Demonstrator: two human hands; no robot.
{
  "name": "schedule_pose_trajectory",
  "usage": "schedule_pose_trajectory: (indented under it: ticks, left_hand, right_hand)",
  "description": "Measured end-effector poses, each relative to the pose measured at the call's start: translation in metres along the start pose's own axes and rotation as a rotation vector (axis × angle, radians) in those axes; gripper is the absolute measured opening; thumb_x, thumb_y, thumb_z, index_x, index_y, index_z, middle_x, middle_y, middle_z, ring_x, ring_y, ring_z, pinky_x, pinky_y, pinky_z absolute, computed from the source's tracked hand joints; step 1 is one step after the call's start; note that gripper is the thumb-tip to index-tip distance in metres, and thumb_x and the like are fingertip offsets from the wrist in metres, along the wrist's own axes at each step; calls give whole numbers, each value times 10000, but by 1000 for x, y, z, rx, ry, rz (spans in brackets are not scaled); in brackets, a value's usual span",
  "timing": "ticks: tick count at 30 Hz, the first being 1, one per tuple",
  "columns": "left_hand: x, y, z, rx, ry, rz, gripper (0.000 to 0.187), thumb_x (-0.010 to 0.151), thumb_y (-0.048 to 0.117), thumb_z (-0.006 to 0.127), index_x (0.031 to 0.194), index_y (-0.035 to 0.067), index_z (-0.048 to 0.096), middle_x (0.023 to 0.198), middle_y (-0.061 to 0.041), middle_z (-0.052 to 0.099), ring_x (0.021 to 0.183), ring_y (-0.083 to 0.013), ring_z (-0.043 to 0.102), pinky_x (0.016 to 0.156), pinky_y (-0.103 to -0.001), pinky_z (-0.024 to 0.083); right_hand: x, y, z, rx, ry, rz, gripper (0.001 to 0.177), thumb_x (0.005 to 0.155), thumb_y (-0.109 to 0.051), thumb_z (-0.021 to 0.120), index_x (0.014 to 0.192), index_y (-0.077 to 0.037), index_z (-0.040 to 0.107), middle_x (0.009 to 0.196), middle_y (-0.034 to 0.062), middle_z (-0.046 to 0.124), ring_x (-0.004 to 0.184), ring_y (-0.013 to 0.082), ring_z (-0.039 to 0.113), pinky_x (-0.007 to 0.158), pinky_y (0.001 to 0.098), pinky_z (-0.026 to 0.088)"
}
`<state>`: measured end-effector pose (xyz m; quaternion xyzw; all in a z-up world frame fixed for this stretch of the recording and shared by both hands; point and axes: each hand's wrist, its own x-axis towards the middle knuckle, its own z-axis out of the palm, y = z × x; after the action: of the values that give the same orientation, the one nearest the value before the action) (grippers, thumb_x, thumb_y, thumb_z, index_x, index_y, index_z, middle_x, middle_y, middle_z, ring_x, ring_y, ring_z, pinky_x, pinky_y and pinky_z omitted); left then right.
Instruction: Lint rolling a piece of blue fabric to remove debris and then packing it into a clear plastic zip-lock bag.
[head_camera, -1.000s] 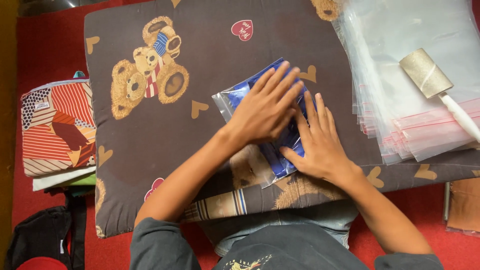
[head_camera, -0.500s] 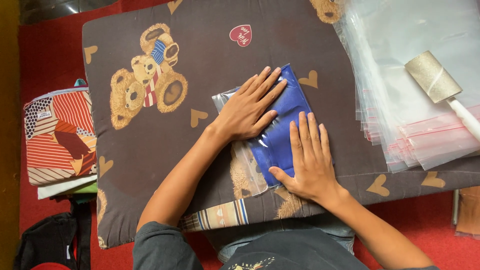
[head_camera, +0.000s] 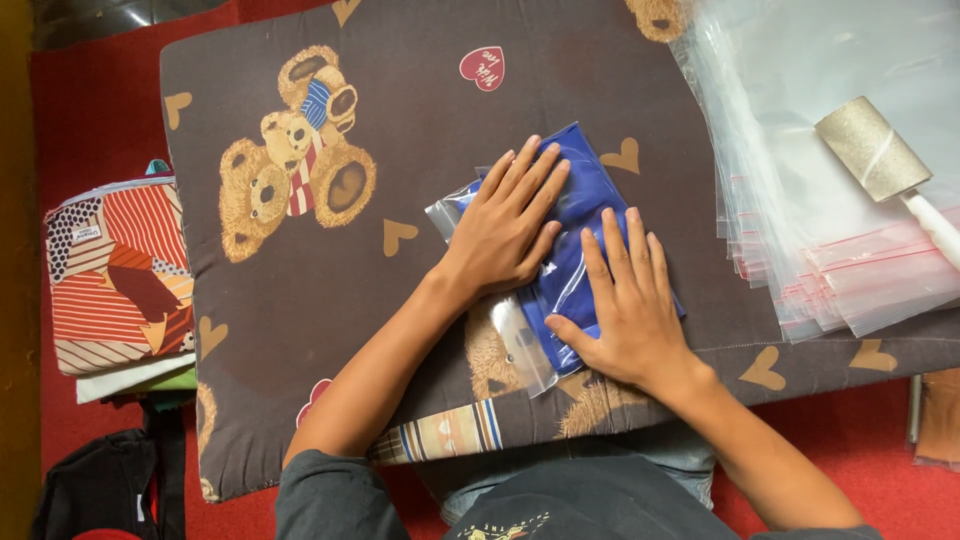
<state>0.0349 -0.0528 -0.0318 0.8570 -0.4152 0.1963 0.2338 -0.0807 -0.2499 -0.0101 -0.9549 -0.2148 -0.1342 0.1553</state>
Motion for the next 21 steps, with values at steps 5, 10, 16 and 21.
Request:
schedule_pose_trajectory:
  ticks: [5, 10, 16, 21]
  left_hand:
    - [5, 6, -11, 117, -131, -30, 607, 1010, 295, 512, 1535, -3, 446, 1597, -245, 407, 1524, -400, 321, 1248, -497, 230]
    - [23, 8, -16, 69, -168, -62, 697, 852, 201, 534, 1512, -6, 446, 1485, -256, 515, 1455, -412, 437, 1213, -487, 311]
    - [28, -12, 6, 56, -190, -53, 580, 992, 263, 509, 1504, -3, 452, 1506, -244, 501, 1433, -396, 476, 1185, -473, 363]
    - [25, -17, 3, -34, -252, -89, 620, 1055, 322, 409, 1612, 60, 333, 1663, -195, 325, 1564, -344, 281, 1279, -448, 217]
  right_hand:
    - [1, 21, -21, 117, -125, -50, 1044, 743, -645, 757, 1526, -21, 461, 1643, 283, 335, 1506, 537, 281, 1152, 652, 302]
    - [16, 17, -14, 97, -30, -8, 969, 865, -590, 710, 1549, 27, 410, 1644, 317, 298, 1503, 544, 266, 1161, 647, 286]
    - [11, 0, 11, 43, -3, -8, 1020, 931, -634, 596, 1598, 71, 280, 1665, 341, 210, 1538, 538, 157, 1194, 681, 158]
    - [11, -4, 14, 50, -23, 12, 1038, 924, -655, 575, 1583, 90, 275, 1656, 367, 189, 1531, 564, 133, 1179, 717, 133]
